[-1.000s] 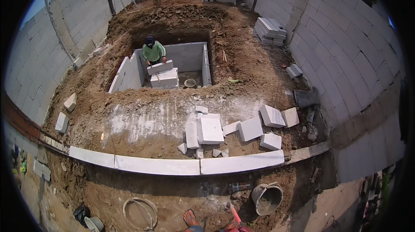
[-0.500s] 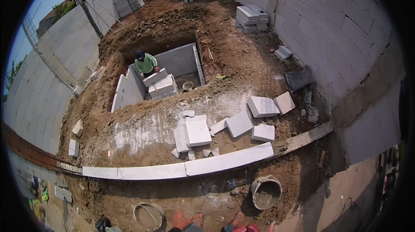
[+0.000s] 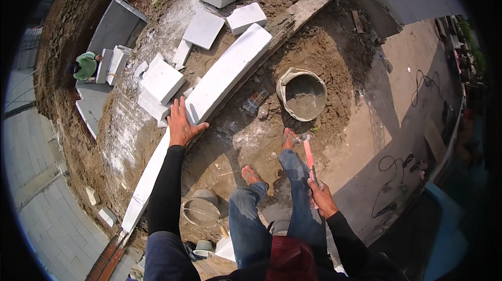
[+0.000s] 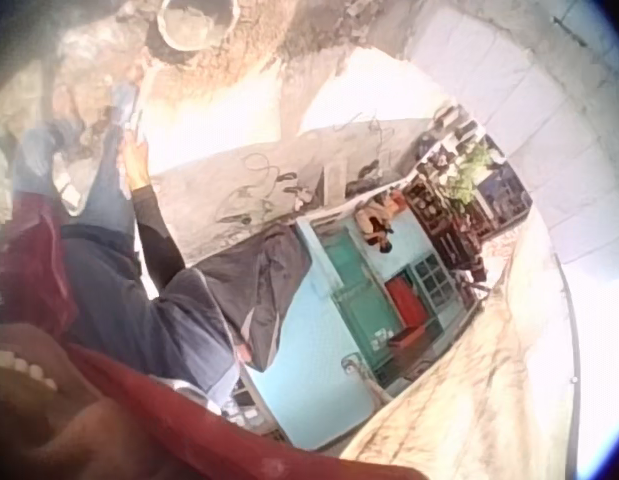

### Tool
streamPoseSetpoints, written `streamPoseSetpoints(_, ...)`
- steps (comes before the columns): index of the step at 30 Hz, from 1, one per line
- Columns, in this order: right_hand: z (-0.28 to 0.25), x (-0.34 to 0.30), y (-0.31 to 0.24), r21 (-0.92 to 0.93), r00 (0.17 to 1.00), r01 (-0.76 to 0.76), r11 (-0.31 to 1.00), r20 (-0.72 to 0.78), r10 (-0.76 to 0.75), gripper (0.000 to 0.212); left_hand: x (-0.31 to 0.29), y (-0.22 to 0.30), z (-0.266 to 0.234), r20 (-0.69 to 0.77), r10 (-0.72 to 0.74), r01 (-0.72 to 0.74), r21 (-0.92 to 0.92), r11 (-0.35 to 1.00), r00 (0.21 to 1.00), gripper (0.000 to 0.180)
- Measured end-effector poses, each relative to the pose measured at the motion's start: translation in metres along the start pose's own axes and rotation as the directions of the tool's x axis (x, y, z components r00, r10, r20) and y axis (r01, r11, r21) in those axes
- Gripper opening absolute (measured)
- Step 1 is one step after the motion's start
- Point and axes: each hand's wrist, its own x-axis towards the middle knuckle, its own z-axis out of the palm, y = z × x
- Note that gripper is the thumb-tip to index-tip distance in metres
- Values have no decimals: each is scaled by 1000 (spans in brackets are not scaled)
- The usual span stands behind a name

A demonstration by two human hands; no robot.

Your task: The person applies mortar to a concrete surface using a trowel, places a brick on the mortar, and taps it into place using a hammer. They then continue to apply more mortar to the next section and smooth it with the trowel.

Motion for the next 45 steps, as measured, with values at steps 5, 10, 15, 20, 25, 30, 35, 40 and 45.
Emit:
streamPoseSetpoints(5, 2, 32, -30, -221, 990, 135, 966, -18, -142, 40, 43, -8, 13, 108, -6, 1, 49, 999, 994, 152)
streamPoseSetpoints(10, -12, 87, -85, -596, 816, 474, 648, 21, -578, 44, 60, -11, 26, 274, -46, 22, 91, 996, 961, 157)
streamPoseSetpoints(15, 4, 120, -132, -600, 673, 611, 516, 50, -738, 41, 40, -32, 40, 92, 126, -129, 28, 991, 988, 143)
streamPoseSetpoints(20, 25, 166, -134, -547, 503, 753, 367, 117, -856, 39, 49, -30, 45, 86, 74, -77, 39, 996, 994, 119)
streamPoseSetpoints(25, 68, 180, -139, -528, 254, 846, 79, 269, -929, 31, 44, -54, 53, -51, 224, -222, 52, 974, 973, 117)
streamPoseSetpoints(30, 104, 112, -178, -441, -102, 870, -220, 274, -956, 28, 50, -46, 50, -63, 274, -268, 88, 959, 960, 118)
streamPoseSetpoints(35, 155, 122, -162, -503, -213, 774, -384, 365, -906, 24, 45, -54, 52, -46, 282, -278, 81, 957, 958, 115)
streamPoseSetpoints(40, 146, 167, -147, -695, 99, 609, -381, 544, -833, 26, 47, -46, 54, -76, 316, -309, 88, 947, 946, 113)
streamPoseSetpoints(45, 186, 99, -140, -573, -72, 772, -274, 349, -934, 23, 44, -72, 61, -102, 353, -344, 94, 934, 930, 115)
